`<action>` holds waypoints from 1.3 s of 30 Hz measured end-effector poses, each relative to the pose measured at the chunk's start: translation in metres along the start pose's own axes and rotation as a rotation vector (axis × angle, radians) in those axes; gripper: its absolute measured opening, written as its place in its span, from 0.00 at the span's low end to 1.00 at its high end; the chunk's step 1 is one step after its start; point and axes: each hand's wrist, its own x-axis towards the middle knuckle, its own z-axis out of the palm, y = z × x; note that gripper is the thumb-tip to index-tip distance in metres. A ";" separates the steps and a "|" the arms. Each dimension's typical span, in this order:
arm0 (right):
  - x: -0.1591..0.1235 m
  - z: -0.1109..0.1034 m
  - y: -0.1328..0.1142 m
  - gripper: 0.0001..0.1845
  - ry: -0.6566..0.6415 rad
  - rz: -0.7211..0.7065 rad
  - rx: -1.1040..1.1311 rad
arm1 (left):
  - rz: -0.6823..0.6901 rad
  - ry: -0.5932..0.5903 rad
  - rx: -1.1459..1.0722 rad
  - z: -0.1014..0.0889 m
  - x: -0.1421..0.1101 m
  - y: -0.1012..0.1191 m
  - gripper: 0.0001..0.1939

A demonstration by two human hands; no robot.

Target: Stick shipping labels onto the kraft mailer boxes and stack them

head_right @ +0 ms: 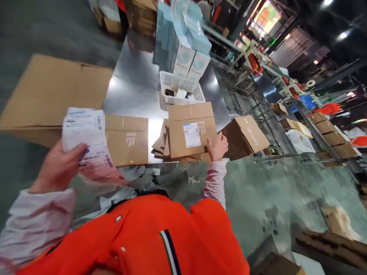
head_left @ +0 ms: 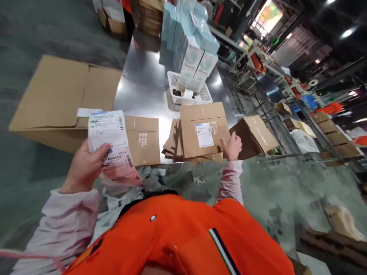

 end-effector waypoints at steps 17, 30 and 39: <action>-0.135 0.235 -0.124 0.25 -1.191 -0.151 0.751 | -0.211 0.050 0.004 0.007 -0.034 -0.062 0.22; -0.106 0.290 -0.149 0.09 -0.890 -0.455 0.314 | -0.421 0.022 -0.087 0.007 -0.019 -0.116 0.27; -0.068 0.364 -0.167 0.34 -0.618 -0.515 -0.192 | -0.678 -0.139 -0.093 -0.037 -0.086 -0.172 0.34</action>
